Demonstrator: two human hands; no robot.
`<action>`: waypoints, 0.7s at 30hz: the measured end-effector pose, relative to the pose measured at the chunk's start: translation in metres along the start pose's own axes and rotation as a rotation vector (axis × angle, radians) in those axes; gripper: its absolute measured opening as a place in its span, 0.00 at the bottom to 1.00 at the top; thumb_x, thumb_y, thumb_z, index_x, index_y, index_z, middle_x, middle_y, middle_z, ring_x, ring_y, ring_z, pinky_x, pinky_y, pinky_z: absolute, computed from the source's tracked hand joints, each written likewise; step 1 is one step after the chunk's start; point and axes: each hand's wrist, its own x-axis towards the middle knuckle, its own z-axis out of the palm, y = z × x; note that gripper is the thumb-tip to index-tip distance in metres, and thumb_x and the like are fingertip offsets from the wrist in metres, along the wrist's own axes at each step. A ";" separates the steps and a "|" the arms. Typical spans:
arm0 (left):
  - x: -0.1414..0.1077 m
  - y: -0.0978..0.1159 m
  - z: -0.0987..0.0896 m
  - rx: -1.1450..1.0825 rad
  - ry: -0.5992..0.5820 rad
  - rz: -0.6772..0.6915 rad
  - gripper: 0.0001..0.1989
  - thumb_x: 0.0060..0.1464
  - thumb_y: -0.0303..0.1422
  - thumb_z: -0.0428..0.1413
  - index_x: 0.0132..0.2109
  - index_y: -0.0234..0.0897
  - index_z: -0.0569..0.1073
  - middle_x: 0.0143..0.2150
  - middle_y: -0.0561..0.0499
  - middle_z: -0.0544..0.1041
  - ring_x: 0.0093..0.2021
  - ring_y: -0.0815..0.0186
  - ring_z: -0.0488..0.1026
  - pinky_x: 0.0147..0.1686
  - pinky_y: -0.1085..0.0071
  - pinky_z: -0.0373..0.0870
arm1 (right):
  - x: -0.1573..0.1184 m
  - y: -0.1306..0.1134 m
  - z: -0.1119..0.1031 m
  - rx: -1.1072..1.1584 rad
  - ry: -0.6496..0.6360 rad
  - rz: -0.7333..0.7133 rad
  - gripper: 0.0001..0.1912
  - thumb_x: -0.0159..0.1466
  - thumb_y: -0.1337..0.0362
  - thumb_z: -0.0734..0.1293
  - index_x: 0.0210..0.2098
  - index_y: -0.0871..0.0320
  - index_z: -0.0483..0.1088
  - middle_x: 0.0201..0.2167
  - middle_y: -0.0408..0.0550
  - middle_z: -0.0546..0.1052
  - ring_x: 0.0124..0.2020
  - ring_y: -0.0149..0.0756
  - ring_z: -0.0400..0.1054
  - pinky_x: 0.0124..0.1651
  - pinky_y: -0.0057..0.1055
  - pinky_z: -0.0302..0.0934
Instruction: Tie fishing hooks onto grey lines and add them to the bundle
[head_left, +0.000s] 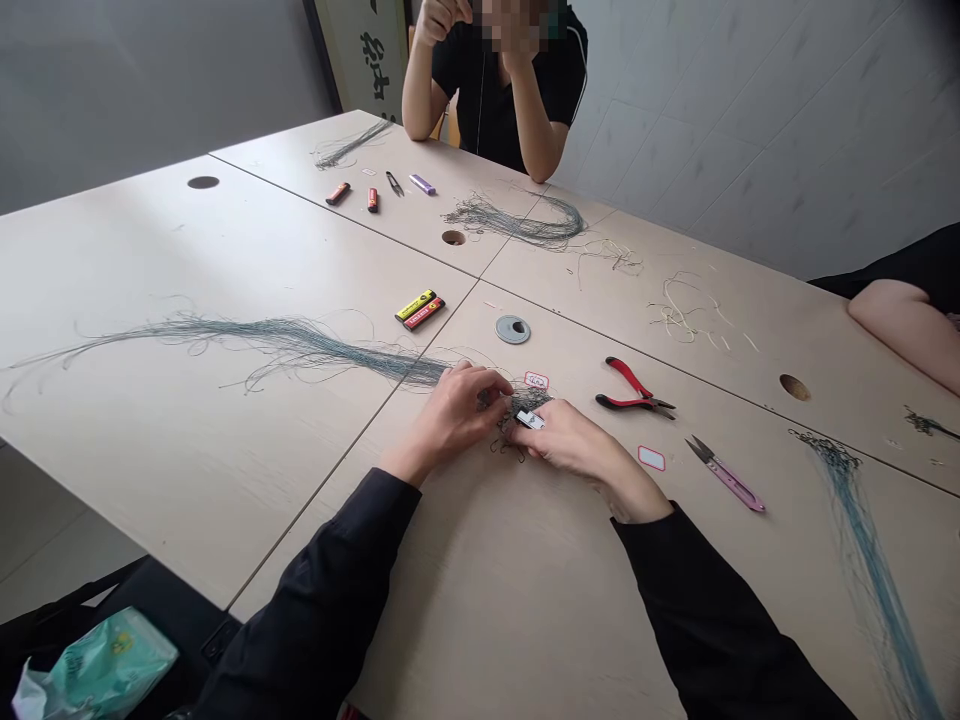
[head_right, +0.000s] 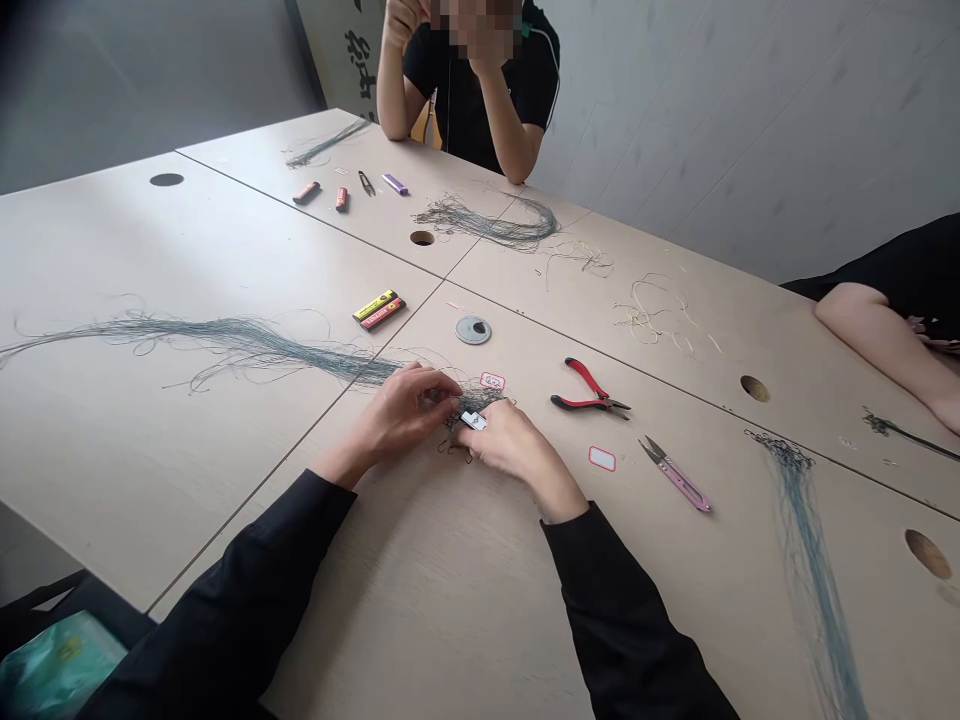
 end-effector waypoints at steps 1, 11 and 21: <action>0.000 0.000 0.000 0.004 -0.006 0.004 0.05 0.58 0.26 0.59 0.39 0.40 0.79 0.32 0.53 0.80 0.36 0.62 0.71 0.43 0.65 0.66 | 0.000 0.000 -0.001 0.002 -0.011 -0.004 0.11 0.56 0.66 0.67 0.19 0.55 0.63 0.15 0.37 0.65 0.19 0.29 0.55 0.24 0.28 0.47; -0.001 0.004 0.000 0.019 -0.031 0.019 0.05 0.58 0.26 0.59 0.41 0.40 0.78 0.35 0.52 0.80 0.39 0.61 0.71 0.45 0.63 0.66 | -0.004 0.004 -0.010 -0.051 -0.117 -0.033 0.13 0.53 0.67 0.68 0.17 0.55 0.61 0.14 0.37 0.64 0.19 0.29 0.54 0.24 0.30 0.45; -0.002 0.008 -0.003 0.025 -0.091 0.021 0.06 0.62 0.29 0.58 0.36 0.41 0.79 0.35 0.51 0.80 0.42 0.58 0.71 0.48 0.61 0.66 | -0.019 0.019 -0.023 -0.053 0.002 0.011 0.13 0.58 0.59 0.67 0.21 0.57 0.72 0.20 0.43 0.71 0.22 0.31 0.55 0.26 0.31 0.45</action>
